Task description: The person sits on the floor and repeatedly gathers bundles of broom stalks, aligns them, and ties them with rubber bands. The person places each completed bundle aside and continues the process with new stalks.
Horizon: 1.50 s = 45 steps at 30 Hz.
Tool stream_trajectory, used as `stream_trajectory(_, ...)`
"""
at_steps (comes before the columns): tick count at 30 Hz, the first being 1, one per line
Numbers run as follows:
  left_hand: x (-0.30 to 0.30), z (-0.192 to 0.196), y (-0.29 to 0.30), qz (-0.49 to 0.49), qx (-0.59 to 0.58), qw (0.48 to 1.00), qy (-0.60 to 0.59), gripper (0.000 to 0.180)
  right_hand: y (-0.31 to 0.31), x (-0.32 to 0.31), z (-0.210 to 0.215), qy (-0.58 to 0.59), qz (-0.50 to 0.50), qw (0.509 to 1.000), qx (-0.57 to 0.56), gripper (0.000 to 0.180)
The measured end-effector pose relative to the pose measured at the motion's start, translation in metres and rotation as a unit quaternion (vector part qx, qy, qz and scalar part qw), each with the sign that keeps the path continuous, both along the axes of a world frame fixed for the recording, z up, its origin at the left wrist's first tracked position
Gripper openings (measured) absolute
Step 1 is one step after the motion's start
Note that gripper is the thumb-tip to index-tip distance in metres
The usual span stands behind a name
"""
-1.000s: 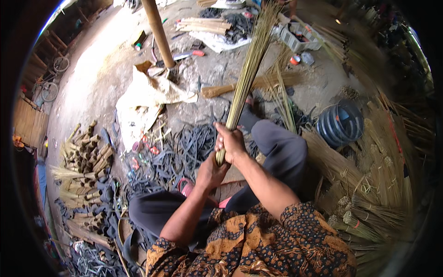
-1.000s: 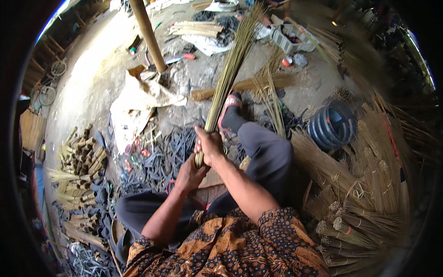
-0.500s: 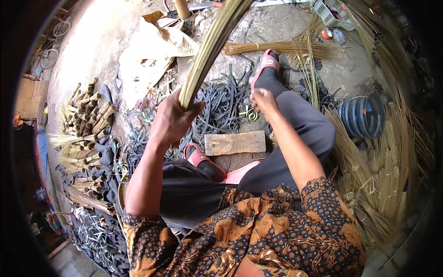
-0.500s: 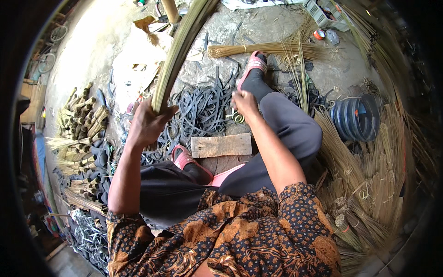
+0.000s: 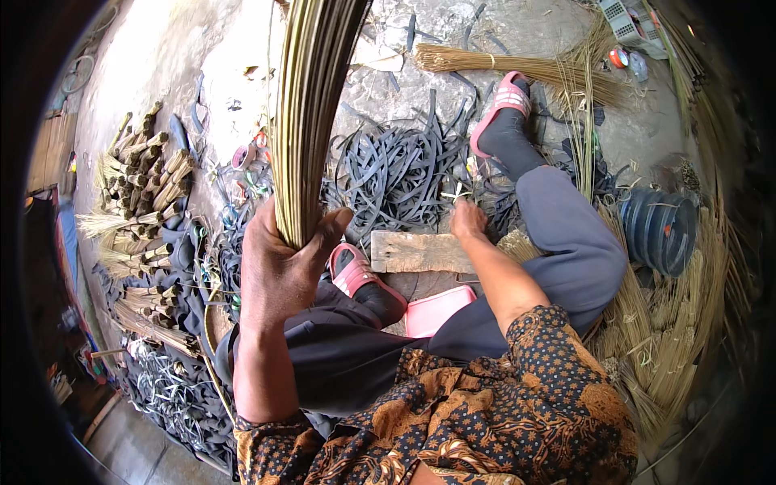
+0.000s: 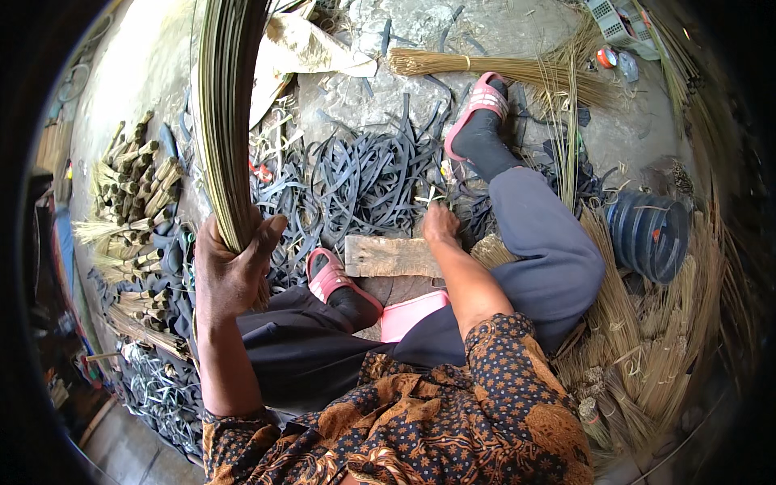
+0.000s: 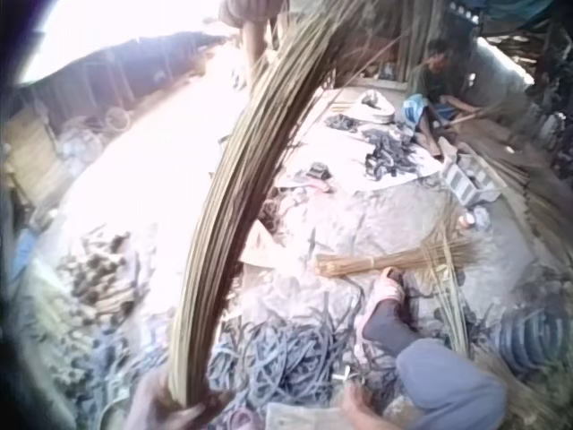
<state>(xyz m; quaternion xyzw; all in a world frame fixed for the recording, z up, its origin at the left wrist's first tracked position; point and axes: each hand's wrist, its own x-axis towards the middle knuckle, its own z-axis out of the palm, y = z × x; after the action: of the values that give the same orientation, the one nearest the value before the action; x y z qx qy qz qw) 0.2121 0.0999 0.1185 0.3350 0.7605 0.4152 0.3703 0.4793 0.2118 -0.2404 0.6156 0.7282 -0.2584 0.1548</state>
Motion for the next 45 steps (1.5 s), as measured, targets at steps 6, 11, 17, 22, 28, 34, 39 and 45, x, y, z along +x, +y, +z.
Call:
stream_trajectory(6,-0.003,0.005,0.003,-0.007,-0.07,0.997,-0.004,0.027,0.025,0.005,0.017,-0.013,0.013,0.994,-0.107,0.036)
stream_trajectory(11,-0.001,0.011,-0.007,-0.03,-0.041,0.998,0.024,0.031,0.043,0.016,0.066,0.074,0.069,0.983,-0.154,0.034)
stream_trajectory(17,0.0,0.012,-0.013,-0.05,0.014,0.998,0.047,0.031,0.052,0.042,0.154,0.222,0.105,0.922,-0.299,0.036)
stream_trajectory(22,0.002,0.007,-0.016,-0.06,0.071,0.993,0.077,0.031,0.086,0.05,0.197,0.562,-0.176,0.792,-0.159,0.032)
stream_trajectory(28,0.002,0.007,-0.021,-0.048,0.05,0.994,0.089,0.033,0.104,0.051,0.16,0.348,-0.146,0.921,0.094,0.036)
stream_trajectory(34,0.004,0.011,-0.018,-0.045,-0.015,0.994,0.101,0.033,0.014,0.047,0.072,0.065,0.246,0.966,-0.042,0.04)
stream_trajectory(39,0.003,0.002,-0.012,-0.046,-0.006,0.993,0.108,0.035,-0.006,0.042,0.04,0.001,0.276,0.96,-0.051,0.032)
stream_trajectory(45,-0.001,-0.003,-0.007,-0.05,-0.05,0.987,0.143,0.033,0.021,0.017,0.068,0.309,0.219,0.924,0.041,0.017)
